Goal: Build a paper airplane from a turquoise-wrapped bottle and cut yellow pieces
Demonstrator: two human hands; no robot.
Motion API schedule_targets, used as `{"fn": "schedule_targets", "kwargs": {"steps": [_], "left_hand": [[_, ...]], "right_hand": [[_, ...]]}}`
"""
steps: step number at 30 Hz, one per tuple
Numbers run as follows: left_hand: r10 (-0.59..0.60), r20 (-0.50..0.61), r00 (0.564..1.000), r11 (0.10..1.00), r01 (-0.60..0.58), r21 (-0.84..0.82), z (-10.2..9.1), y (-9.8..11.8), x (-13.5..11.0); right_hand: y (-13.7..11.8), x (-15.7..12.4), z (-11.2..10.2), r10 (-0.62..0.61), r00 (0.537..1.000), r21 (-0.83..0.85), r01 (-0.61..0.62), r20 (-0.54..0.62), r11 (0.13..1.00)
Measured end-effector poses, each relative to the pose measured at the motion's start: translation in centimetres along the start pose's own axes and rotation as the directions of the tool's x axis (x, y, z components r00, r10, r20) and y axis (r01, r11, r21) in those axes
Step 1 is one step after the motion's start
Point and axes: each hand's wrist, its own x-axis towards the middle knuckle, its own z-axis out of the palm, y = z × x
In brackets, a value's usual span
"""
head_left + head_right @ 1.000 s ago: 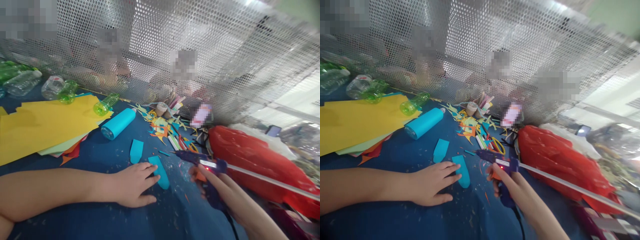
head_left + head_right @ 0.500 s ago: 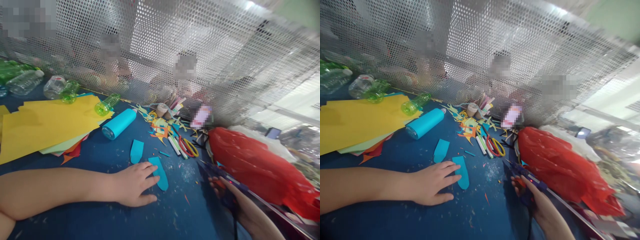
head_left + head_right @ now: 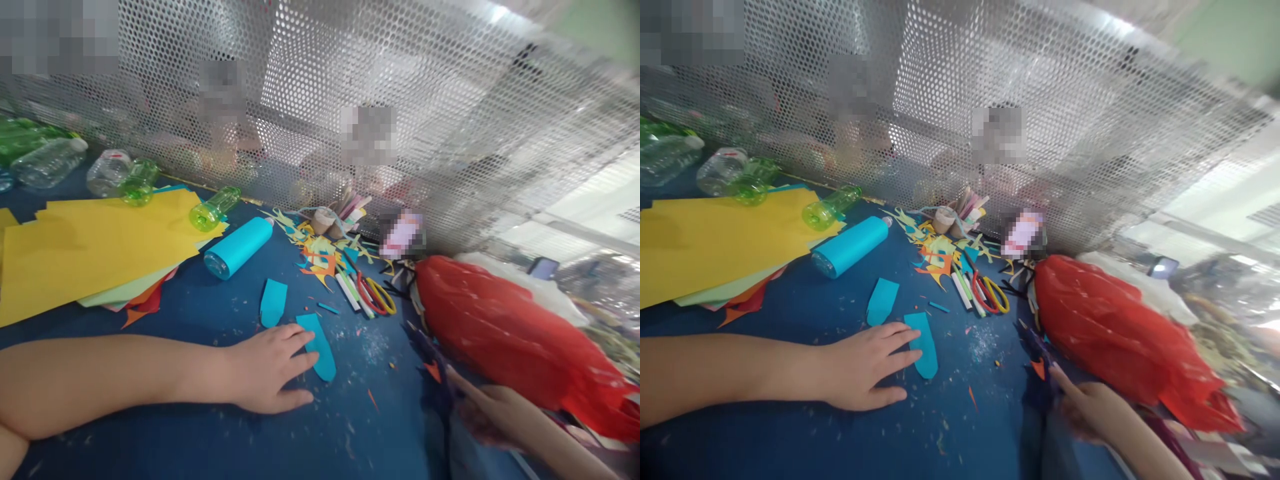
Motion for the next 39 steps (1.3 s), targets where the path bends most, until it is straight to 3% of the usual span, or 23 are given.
{"fn": "schedule_targets", "kwargs": {"steps": [1,2,4,8,11,14,17,23,26,30,39], "left_hand": [[-0.001,0.002,1.000,1.000,0.001,0.000,0.0,0.0,0.0],[-0.003,0.005,1.000,1.000,0.003,0.000,0.0,0.0,0.0],[-0.002,0.010,1.000,1.000,0.002,0.002,0.0,0.0,0.0],[0.001,-0.003,1.000,1.000,-0.001,0.011,0.0,0.0,-0.1],[0.003,-0.026,1.000,1.000,-0.003,0.014,0.1,0.0,-0.2],[0.006,-0.070,0.998,1.000,-0.005,0.008,0.2,-0.2,-0.1],[0.010,-0.091,0.996,1.000,-0.011,-0.010,0.3,-0.3,-0.2],[0.011,-0.048,0.999,1.000,-0.012,-0.024,0.0,-0.2,-0.1],[0.019,-0.044,0.999,0.999,-0.020,-0.032,-0.2,-0.2,0.1],[0.015,-0.023,1.000,0.999,-0.016,-0.036,-0.3,-0.2,0.2],[0.017,-0.043,0.999,0.999,-0.019,-0.040,-0.2,-0.2,0.2]], "right_hand": [[-1.1,-0.1,-0.3,0.037,0.998,-0.154,-0.027,0.058,0.988],[-2.5,-0.2,-0.3,-0.012,0.996,-0.271,0.036,0.086,0.962],[-6.2,-0.5,0.3,-0.270,0.961,-0.326,0.273,0.057,0.905],[-12.9,-0.1,4.4,-0.587,0.804,-0.192,0.593,0.092,0.782],[-15.2,1.3,7.6,-0.707,0.676,-0.186,0.737,0.206,0.650],[-15.8,2.7,9.2,-0.719,0.647,-0.247,0.762,0.255,0.598],[-15.6,3.1,9.4,-0.725,0.635,-0.242,0.772,0.265,0.588],[-15.3,1.7,9.3,-0.755,0.624,-0.061,0.777,0.200,0.627],[-15.7,0.6,9.8,-0.794,0.582,0.035,0.802,0.177,0.596],[-16.0,-0.3,10.4,-0.849,0.500,0.045,0.857,0.171,0.514],[-16.3,-0.8,10.9,-0.885,0.432,-0.034,0.901,0.172,0.433]]}}
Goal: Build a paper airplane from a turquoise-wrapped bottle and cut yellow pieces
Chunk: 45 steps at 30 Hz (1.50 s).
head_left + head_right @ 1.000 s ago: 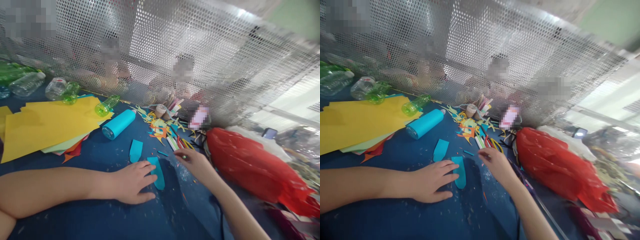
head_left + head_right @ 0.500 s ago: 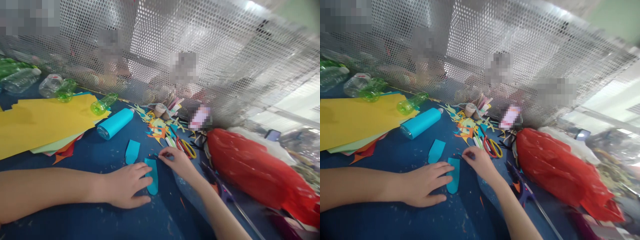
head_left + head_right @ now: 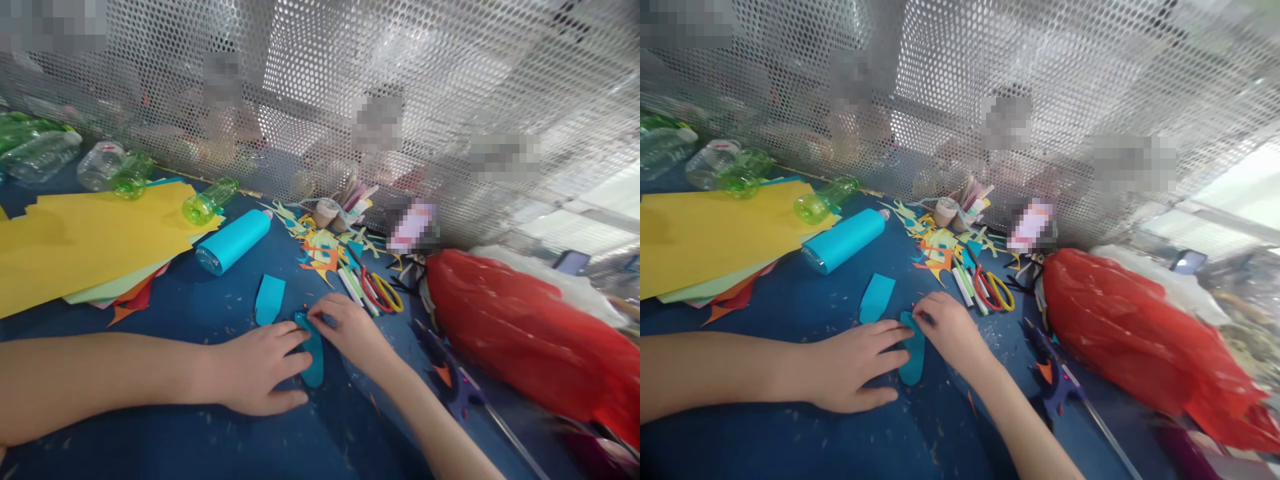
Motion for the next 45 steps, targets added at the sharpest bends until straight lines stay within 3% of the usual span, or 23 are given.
{"fn": "schedule_targets", "kwargs": {"steps": [19,31,39,45], "left_hand": [[0.010,-0.013,1.000,1.000,-0.010,-0.004,0.0,0.0,0.0],[0.006,-0.002,1.000,1.000,-0.006,-0.002,-0.1,0.1,0.1],[0.006,0.002,1.000,1.000,-0.006,-0.012,-0.1,0.0,0.0],[-0.004,0.004,1.000,1.000,0.004,-0.013,-0.1,0.0,0.0]], "right_hand": [[-0.3,0.2,0.1,-0.011,0.999,-0.032,0.013,0.047,0.999],[0.0,0.3,0.1,-0.007,0.999,0.044,0.005,0.037,0.999],[1.2,-0.1,-1.6,0.096,0.994,0.102,-0.101,0.048,0.990],[1.6,-0.3,-1.3,0.146,0.985,0.141,-0.158,0.095,0.977]]}}
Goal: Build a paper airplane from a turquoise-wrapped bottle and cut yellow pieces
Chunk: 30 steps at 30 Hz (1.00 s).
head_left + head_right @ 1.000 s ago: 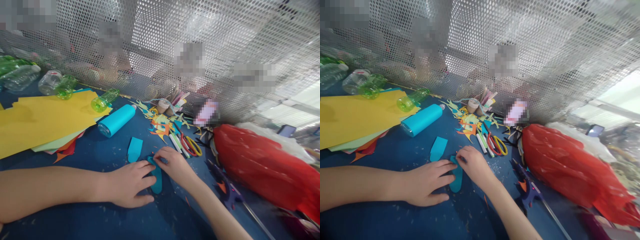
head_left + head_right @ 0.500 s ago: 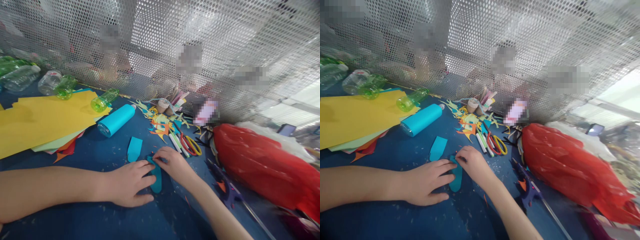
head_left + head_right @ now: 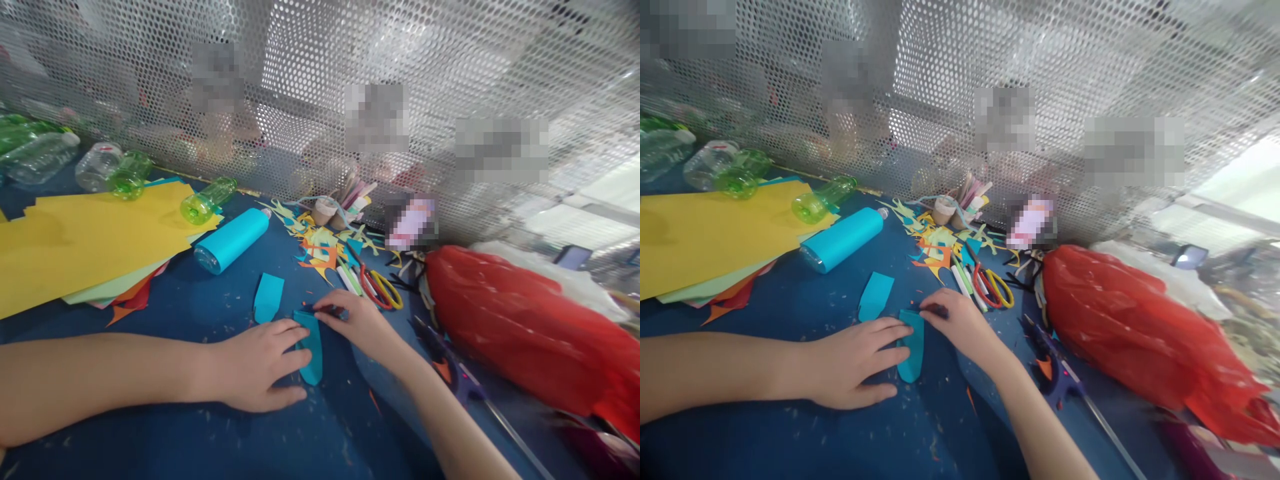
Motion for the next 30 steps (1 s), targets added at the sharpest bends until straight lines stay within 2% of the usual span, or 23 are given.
{"fn": "schedule_targets", "kwargs": {"steps": [6,19,22,26,30], "left_hand": [[-0.002,-0.016,1.000,1.000,0.002,-0.008,0.1,0.0,-0.1],[-0.020,0.045,0.999,1.000,0.020,0.006,-0.2,0.2,0.0],[-0.049,0.022,0.999,0.999,0.049,-0.018,-0.4,0.2,0.0],[-0.073,-0.066,0.995,0.996,0.069,-0.062,-1.3,-0.5,1.0],[-0.115,-0.083,0.990,0.992,0.119,0.040,-2.2,-2.0,3.2]], "right_hand": [[-0.2,0.3,0.5,0.014,1.000,0.008,-0.014,0.016,1.000],[0.3,0.3,0.8,-0.008,1.000,0.025,0.008,0.002,1.000],[0.4,0.2,0.7,-0.032,0.999,0.015,0.032,0.003,0.999],[0.4,0.2,0.7,-0.057,0.998,-0.009,0.057,0.022,0.998],[0.4,0.2,0.6,-0.078,0.996,-0.035,0.079,0.037,0.996]]}}
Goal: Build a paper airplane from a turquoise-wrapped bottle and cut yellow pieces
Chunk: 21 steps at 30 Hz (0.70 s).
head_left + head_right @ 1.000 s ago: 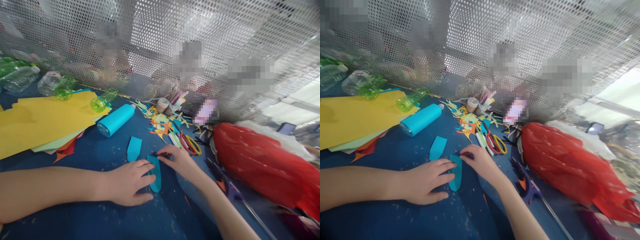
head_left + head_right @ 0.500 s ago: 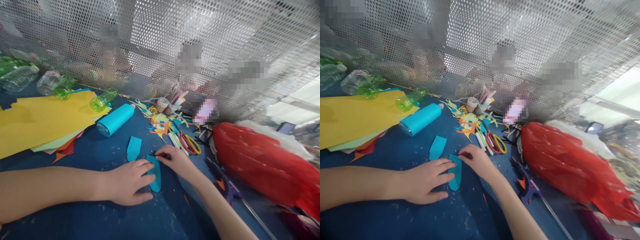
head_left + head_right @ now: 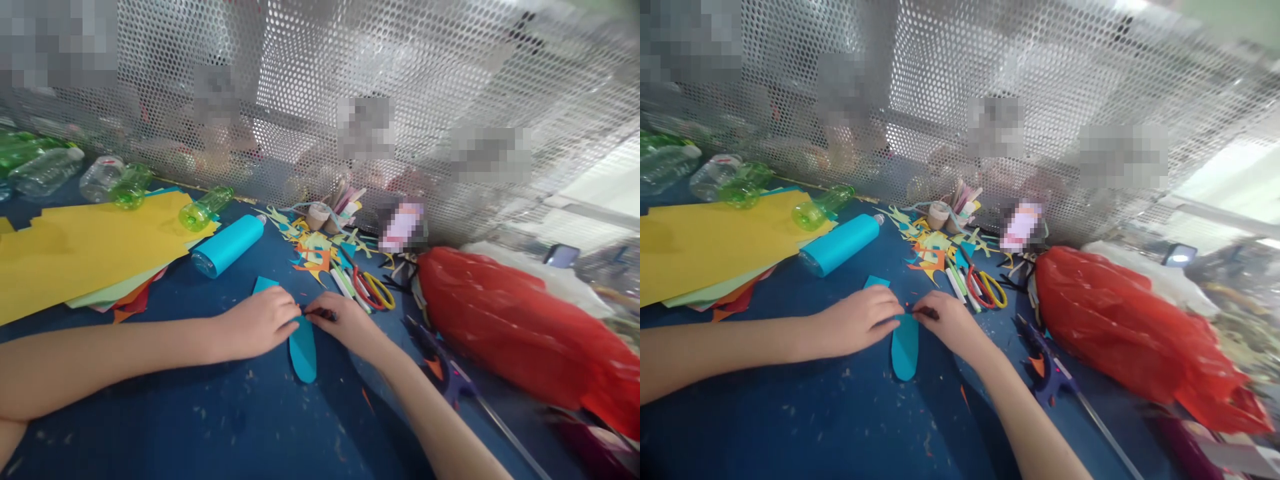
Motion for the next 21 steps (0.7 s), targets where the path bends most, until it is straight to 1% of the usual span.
{"fn": "schedule_targets", "kwargs": {"steps": [4,7,12,16,18,21], "left_hand": [[-0.046,0.045,0.998,0.993,0.041,0.110,0.4,-1.1,1.7],[-0.058,0.079,0.995,0.992,0.049,0.115,1.1,-1.5,2.0],[-0.057,0.057,0.997,0.998,0.057,-0.010,1.9,-2.0,1.7],[-0.076,0.032,0.997,0.989,0.080,-0.122,2.0,-2.3,1.5],[-0.080,0.026,0.996,0.982,0.084,-0.170,1.9,-2.2,1.6],[-0.152,0.002,0.988,0.957,0.148,-0.249,1.8,-2.1,1.7]], "right_hand": [[0.2,0.0,0.1,-0.013,1.000,-0.023,0.013,0.001,1.000],[0.4,0.0,0.2,-0.015,1.000,-0.020,0.015,-0.003,1.000],[0.3,-0.1,0.0,0.016,1.000,0.053,-0.017,0.027,0.998],[0.1,-0.2,-0.2,0.032,0.999,0.091,-0.036,0.043,0.995],[0.1,-0.3,-0.2,0.062,0.997,0.104,-0.066,0.035,0.992],[0.0,-0.4,0.0,0.100,0.995,0.189,-0.098,-0.003,0.977]]}}
